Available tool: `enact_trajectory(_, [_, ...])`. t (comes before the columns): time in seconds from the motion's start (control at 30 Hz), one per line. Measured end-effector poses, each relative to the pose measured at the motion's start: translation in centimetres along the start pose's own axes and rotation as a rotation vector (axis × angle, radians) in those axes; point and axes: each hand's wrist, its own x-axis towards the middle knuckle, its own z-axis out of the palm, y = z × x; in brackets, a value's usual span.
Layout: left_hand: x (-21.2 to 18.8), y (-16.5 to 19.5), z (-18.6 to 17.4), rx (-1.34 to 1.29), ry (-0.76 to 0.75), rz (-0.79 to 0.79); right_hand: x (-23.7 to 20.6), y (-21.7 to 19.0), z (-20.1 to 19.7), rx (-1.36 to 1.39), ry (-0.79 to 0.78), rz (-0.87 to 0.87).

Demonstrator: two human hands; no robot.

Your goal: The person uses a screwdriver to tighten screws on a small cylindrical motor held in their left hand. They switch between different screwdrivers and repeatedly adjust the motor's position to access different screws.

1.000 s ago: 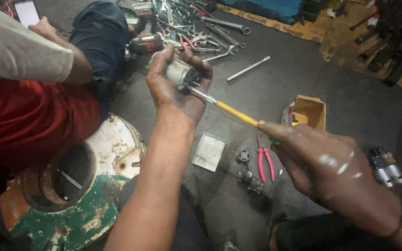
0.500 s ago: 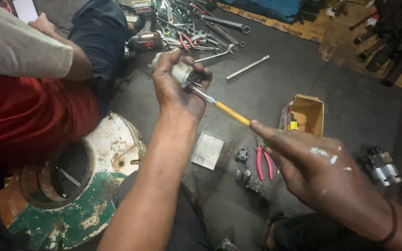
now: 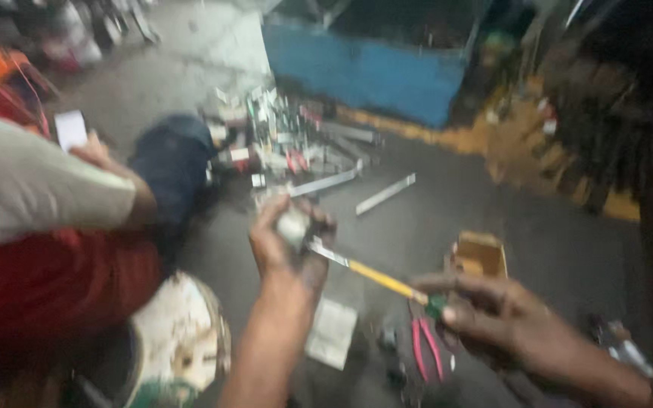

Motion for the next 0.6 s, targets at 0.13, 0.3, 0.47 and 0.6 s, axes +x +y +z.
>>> enact_trajectory(0.13, [0.2, 0.4, 1.3, -0.041, 0.107, -0.001, 1.8, 1.2, -2.9, 0.089, 0.053, 0.01])
enact_trajectory(0.3, [-0.1, 0.1, 1.3, -0.05, 0.245, -0.044, 3.1, 3.4, -4.1, 0.144, 0.157, 0.001])
enact_trajectory(0.47, [-0.3, -0.6, 0.6, -0.058, 0.25, -0.055, 3.5, 4.2, -2.8, 0.186, 0.169, 0.107])
enact_trajectory(0.6, [-0.4, -0.3, 0.6, -0.042, 0.296, -0.071, 3.0, 3.5, -2.1, 0.167, 0.159, 0.051])
